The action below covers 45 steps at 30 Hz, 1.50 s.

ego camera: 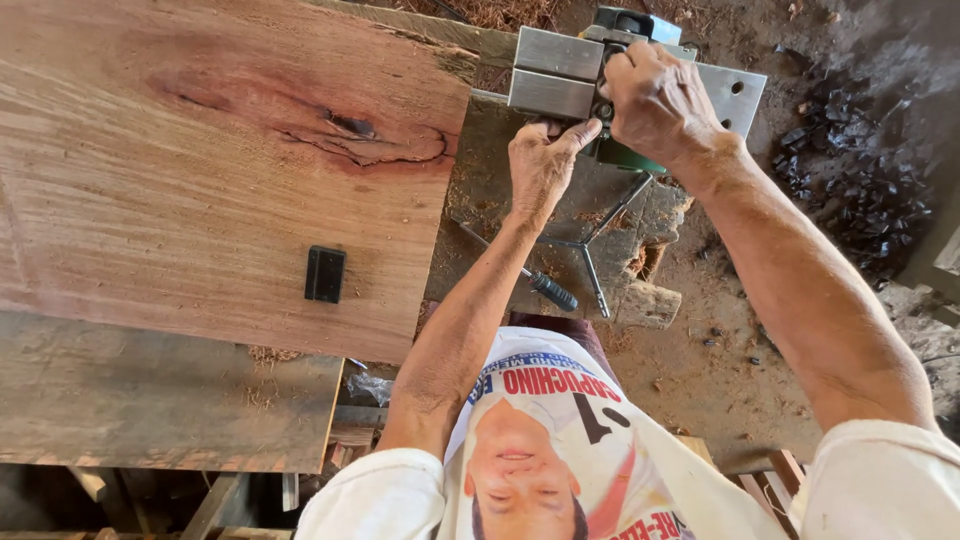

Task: The recorder uses a screwdriver and other tools to disassemble, adjust, and reassemble parts of a woodworking hand planer on a workbench.

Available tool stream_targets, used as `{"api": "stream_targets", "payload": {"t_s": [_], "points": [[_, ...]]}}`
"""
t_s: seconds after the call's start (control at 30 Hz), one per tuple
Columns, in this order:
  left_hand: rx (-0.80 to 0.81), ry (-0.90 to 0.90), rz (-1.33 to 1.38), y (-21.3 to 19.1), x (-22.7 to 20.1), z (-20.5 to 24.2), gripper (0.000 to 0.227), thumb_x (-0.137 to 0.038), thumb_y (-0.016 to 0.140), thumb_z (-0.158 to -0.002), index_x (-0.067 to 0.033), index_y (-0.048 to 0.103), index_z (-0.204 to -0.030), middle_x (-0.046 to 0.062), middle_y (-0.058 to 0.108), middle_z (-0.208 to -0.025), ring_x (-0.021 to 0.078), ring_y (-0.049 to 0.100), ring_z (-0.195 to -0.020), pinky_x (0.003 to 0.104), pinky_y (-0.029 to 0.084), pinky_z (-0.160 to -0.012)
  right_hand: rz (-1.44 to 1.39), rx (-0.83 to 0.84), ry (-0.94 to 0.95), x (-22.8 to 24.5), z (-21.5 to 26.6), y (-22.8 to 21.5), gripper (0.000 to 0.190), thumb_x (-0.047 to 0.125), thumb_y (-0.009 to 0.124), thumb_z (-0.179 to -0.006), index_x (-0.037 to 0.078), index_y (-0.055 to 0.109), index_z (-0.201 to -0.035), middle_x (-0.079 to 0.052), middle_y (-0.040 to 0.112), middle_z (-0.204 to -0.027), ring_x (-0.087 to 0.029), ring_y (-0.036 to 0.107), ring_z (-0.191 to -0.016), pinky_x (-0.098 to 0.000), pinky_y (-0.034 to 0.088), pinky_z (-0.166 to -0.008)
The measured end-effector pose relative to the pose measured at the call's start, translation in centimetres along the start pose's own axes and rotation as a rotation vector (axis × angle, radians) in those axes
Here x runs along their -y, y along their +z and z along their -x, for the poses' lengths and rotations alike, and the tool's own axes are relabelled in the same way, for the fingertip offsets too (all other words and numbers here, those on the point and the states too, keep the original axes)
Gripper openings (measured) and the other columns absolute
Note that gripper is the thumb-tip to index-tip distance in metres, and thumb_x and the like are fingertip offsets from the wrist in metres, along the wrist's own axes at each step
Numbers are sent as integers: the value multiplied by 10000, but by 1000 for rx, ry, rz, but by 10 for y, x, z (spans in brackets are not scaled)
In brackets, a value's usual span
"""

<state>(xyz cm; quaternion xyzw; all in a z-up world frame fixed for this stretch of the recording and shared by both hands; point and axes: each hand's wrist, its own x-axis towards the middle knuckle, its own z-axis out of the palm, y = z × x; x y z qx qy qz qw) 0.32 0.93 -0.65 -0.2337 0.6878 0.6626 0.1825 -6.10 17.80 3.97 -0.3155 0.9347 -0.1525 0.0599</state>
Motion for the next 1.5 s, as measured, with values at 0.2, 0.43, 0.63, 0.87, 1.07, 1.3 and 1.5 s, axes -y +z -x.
{"api": "stream_targets", "payload": {"t_s": [0.2, 0.43, 0.63, 0.87, 1.07, 1.3, 1.5], "points": [[8, -58, -29, -2, -1, -1, 482, -420, 854, -778, 8, 686, -630, 48, 600, -563, 130, 496, -509, 340, 388, -463, 178, 201, 156, 2, -2, 4, 47, -73, 627, -942, -34, 612, -920, -231, 613, -851, -274, 645, -729, -406, 527, -557], [144, 232, -347, -40, 40, 14, 362, -388, 771, -891, -33, 701, -899, 154, 713, -935, 192, 683, -751, 332, 567, -639, -116, -66, 447, 41, 115, 32, 257, 133, 597, -1141, 39, 628, -904, -147, 649, -856, -223, 628, -718, -309, 490, -518], [386, 581, -1172, -50, 57, 76, 168, -211, 674, -818, -72, 708, -907, 116, 674, -1037, 332, 575, -1068, 543, 505, -845, -270, 405, 930, 123, 165, 86, 452, 451, 798, -873, 34, 648, -960, -163, 669, -859, -293, 655, -753, -456, 543, -645], [459, 675, -1257, -34, 74, 90, 231, -145, 608, -866, -71, 645, -1081, 120, 634, -1132, 299, 576, -1093, 524, 475, -877, -548, 88, 953, 126, 205, 126, 155, 162, 650, -905, 23, 656, -972, -186, 706, -840, -347, 703, -739, -450, 575, -685], [483, 886, -1262, -42, 40, 93, 258, -202, 624, -740, -87, 666, -967, 92, 655, -1058, 291, 592, -1077, 634, 426, -860, -571, -91, 939, 141, 203, 119, 247, 180, 616, -990, -25, 568, -1119, -191, 696, -861, -344, 685, -686, -463, 564, -644], [423, 990, -1336, -21, 60, 99, 95, -190, 648, -899, -104, 688, -906, 91, 656, -966, 276, 621, -1026, 515, 487, -909, -254, 214, 1006, 136, 202, 129, 168, 182, 609, -1054, 14, 612, -1040, -162, 701, -890, -268, 664, -717, -407, 552, -622], [230, 1247, -1779, 30, -51, 156, 294, -319, 722, -750, -263, 690, -1036, 85, 709, -842, 201, 637, -708, 450, 531, -670, -1556, -306, 1136, 135, 230, 113, 260, 156, 694, -879, 24, 654, -1100, -119, 655, -1038, -178, 625, -820, -330, 569, -676]]}}
